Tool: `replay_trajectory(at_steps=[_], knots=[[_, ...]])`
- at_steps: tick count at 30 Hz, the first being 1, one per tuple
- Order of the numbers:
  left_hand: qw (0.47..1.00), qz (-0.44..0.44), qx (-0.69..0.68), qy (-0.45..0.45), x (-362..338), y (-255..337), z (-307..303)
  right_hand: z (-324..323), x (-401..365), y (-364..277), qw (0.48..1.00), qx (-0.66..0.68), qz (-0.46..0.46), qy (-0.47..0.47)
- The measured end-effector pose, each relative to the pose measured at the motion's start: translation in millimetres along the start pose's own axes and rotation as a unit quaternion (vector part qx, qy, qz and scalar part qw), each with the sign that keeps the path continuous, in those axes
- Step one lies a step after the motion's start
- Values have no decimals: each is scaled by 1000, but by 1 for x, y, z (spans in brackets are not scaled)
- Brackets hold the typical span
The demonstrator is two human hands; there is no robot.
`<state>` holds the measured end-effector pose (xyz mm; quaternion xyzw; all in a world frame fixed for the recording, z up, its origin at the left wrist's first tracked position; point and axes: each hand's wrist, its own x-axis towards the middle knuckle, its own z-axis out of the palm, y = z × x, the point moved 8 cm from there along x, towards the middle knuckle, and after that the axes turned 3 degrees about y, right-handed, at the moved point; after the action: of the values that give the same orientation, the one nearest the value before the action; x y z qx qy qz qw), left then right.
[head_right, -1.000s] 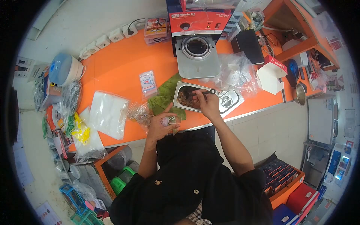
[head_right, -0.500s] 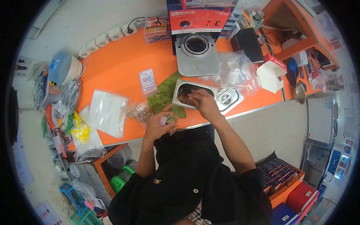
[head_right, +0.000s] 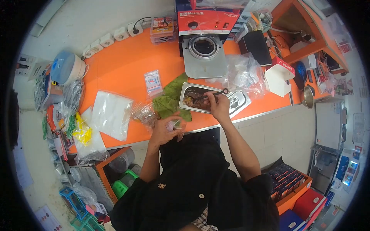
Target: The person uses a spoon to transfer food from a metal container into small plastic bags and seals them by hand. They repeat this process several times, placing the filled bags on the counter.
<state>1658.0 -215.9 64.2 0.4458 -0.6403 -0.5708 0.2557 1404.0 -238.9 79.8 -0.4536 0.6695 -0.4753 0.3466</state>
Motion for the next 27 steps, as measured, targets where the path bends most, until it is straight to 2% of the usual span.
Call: replay_trajectory(at_steps=[1,2,4,5,8,10,11,13,14,16,20,25,27], knots=[[999,-47,-23,-1,1,-11,0,0,-2,4,1000,11,25,3],[999,-44,-22,-3,3,-13,0,-3,-2,8,999,20,49,7],[996,8,-60,71,6,7,-13,-11,-2,11,996,51,53,44],[996,8,-60,71,8,7,-14,-15,-4,15,992,83,60,78],[990,57,-73,106,16,19,-24,-23,-4,28,982,144,76,97],[989,3,-114,99,22,22,-25,-31,-5,36,977,164,90,103],[989,5,-113,98,27,21,-25,-36,-4,40,973,175,98,114],[991,55,34,115,37,31,-28,-45,-4,32,972,176,89,126],[991,57,34,114,41,32,-27,-51,-4,28,972,176,87,128],[969,138,128,161,47,66,-26,-60,-2,11,969,206,60,123],[965,138,160,157,63,82,-9,-78,1,-22,966,217,53,129],[953,156,172,193,73,97,3,-81,-3,-54,966,216,46,135],[951,165,167,201,73,102,6,-77,-4,-69,976,173,-5,129]])
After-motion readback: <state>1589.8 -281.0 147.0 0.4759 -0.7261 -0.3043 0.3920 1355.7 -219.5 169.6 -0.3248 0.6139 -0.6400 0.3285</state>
